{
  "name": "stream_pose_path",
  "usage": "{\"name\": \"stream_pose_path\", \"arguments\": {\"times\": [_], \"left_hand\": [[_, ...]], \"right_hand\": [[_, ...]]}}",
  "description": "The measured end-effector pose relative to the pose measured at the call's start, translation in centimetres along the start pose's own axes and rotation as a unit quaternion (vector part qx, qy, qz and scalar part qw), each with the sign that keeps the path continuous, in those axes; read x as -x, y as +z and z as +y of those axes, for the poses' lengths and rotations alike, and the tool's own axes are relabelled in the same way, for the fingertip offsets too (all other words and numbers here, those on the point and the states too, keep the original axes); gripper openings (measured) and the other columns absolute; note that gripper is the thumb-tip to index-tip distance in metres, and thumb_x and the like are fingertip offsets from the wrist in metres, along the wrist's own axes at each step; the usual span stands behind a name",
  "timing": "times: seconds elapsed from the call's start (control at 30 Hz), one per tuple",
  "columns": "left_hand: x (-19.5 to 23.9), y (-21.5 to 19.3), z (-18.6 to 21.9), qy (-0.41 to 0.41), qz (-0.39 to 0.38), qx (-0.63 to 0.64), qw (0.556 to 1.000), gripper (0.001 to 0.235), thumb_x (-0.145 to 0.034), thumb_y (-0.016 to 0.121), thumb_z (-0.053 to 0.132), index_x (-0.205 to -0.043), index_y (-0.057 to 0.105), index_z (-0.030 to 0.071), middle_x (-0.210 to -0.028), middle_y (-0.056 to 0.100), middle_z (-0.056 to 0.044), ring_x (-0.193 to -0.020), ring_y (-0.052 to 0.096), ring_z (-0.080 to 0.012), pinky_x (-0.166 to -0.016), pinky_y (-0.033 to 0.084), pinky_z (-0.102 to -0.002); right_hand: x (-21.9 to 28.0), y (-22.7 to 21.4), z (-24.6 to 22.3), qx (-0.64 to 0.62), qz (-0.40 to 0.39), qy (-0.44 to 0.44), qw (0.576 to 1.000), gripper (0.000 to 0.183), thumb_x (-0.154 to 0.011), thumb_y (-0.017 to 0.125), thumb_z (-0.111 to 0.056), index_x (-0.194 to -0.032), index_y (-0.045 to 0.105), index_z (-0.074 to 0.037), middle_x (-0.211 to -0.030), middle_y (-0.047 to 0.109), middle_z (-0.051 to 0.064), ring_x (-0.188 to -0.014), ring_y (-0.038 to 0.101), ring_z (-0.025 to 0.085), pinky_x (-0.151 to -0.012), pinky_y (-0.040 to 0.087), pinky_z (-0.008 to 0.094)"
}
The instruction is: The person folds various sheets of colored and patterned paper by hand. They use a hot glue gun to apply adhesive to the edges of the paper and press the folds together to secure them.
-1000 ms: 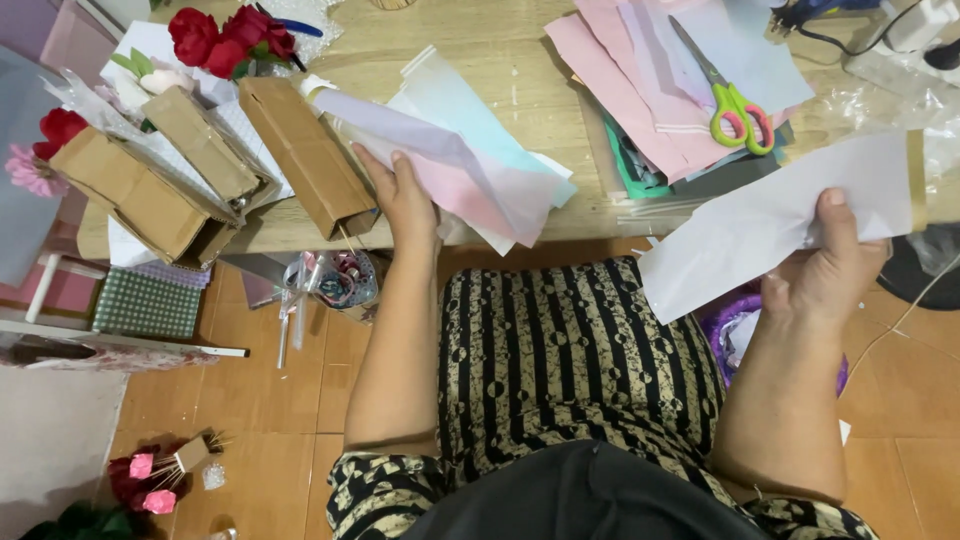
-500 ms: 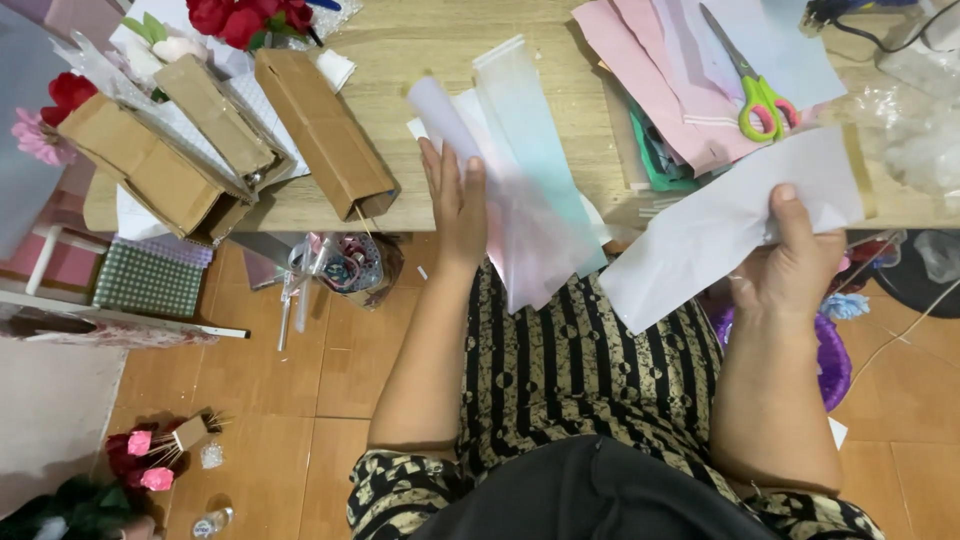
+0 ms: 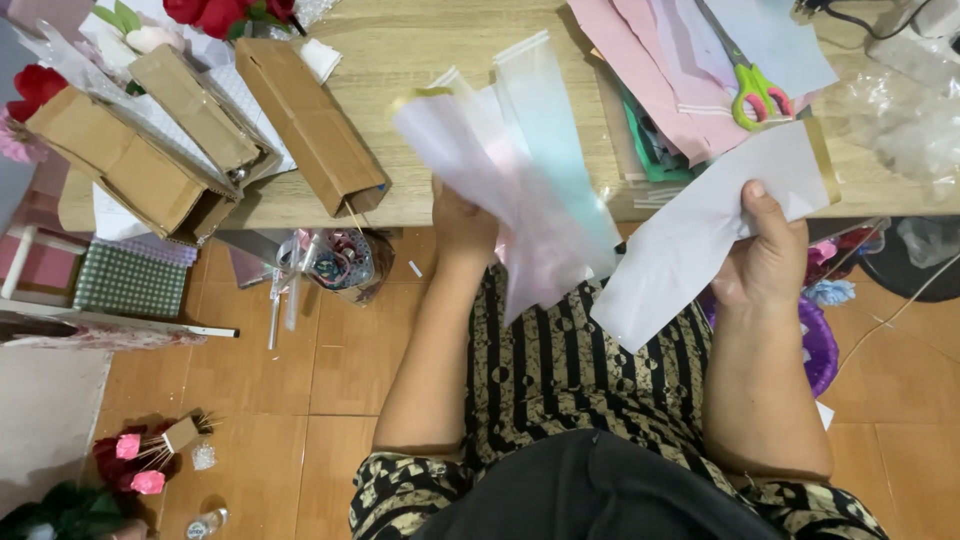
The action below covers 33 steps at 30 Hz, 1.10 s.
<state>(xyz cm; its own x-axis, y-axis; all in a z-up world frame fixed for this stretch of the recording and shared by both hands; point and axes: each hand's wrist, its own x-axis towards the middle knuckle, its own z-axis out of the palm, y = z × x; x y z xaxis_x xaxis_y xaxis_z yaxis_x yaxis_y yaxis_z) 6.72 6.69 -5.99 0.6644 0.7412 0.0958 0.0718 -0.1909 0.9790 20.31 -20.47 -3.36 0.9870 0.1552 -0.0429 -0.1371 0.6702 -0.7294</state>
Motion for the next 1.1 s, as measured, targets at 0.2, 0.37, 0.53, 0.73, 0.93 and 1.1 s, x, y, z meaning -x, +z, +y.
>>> {"name": "stream_pose_path", "arguments": {"times": [0.2,0.37,0.53,0.73,0.93,1.1], "left_hand": [[2.6,-3.0,-3.8,0.160,-0.010,0.156,0.975,0.035,-0.084,0.071,-0.005,-0.112,0.075,0.016,-0.103,0.071,0.000,-0.097,0.067,-0.0132,-0.081,0.059,-0.028],[5.2,-6.9,-3.5,0.162,-0.076,0.030,0.983,0.037,-0.087,0.047,-0.010,-0.090,0.077,0.012,-0.096,0.077,-0.005,-0.095,0.072,-0.0175,-0.094,0.057,-0.033],[7.9,-7.5,-0.7,0.201,-0.136,-0.007,0.970,0.038,-0.084,0.044,-0.009,-0.095,0.076,0.008,-0.093,0.076,-0.006,-0.085,0.072,-0.0169,-0.077,0.061,-0.028],[10.1,-4.2,3.9,0.228,-0.245,-0.090,0.938,0.054,-0.110,0.032,0.038,-0.159,0.033,0.014,-0.080,0.065,-0.001,-0.063,0.061,-0.0152,-0.062,0.048,-0.031],[10.7,-0.1,7.9,0.114,-0.341,-0.239,0.902,0.083,-0.089,0.058,0.062,-0.160,0.029,0.030,-0.101,0.073,0.003,-0.073,0.073,-0.0266,-0.073,0.053,-0.040],[11.5,2.4,7.2,0.183,-0.270,-0.263,0.908,0.065,-0.096,0.043,0.061,-0.148,0.051,0.022,-0.158,0.050,-0.008,-0.064,0.075,-0.0204,-0.064,0.059,-0.041]], "right_hand": [[-0.8,-1.7,-0.4,-0.041,-0.046,0.007,0.998,0.053,-0.082,0.085,-0.010,-0.132,0.068,-0.010,-0.120,0.077,0.005,-0.110,0.075,0.020,-0.100,0.064,0.036],[-2.5,-3.9,-0.6,-0.084,-0.049,0.005,0.995,0.050,-0.084,0.083,-0.007,-0.132,0.068,-0.008,-0.122,0.077,0.008,-0.112,0.075,0.021,-0.105,0.063,0.038],[-2.4,-3.6,-1.6,-0.111,-0.074,-0.003,0.991,0.048,-0.086,0.084,-0.010,-0.132,0.070,-0.010,-0.125,0.077,0.007,-0.120,0.074,0.023,-0.114,0.060,0.039],[-1.2,-3.0,-2.4,-0.086,-0.027,-0.085,0.992,0.054,-0.085,0.085,-0.016,-0.135,0.067,-0.009,-0.132,0.075,0.009,-0.126,0.072,0.023,-0.121,0.058,0.041],[1.0,-2.2,-2.4,-0.042,-0.034,-0.135,0.989,0.074,-0.085,0.086,-0.024,-0.150,0.055,-0.008,-0.145,0.069,0.014,-0.133,0.069,0.028,-0.118,0.061,0.045],[1.8,-2.7,-1.6,-0.028,-0.099,-0.129,0.986,0.065,-0.093,0.083,-0.025,-0.149,0.055,-0.010,-0.145,0.066,0.010,-0.139,0.064,0.025,-0.128,0.054,0.045]]}}
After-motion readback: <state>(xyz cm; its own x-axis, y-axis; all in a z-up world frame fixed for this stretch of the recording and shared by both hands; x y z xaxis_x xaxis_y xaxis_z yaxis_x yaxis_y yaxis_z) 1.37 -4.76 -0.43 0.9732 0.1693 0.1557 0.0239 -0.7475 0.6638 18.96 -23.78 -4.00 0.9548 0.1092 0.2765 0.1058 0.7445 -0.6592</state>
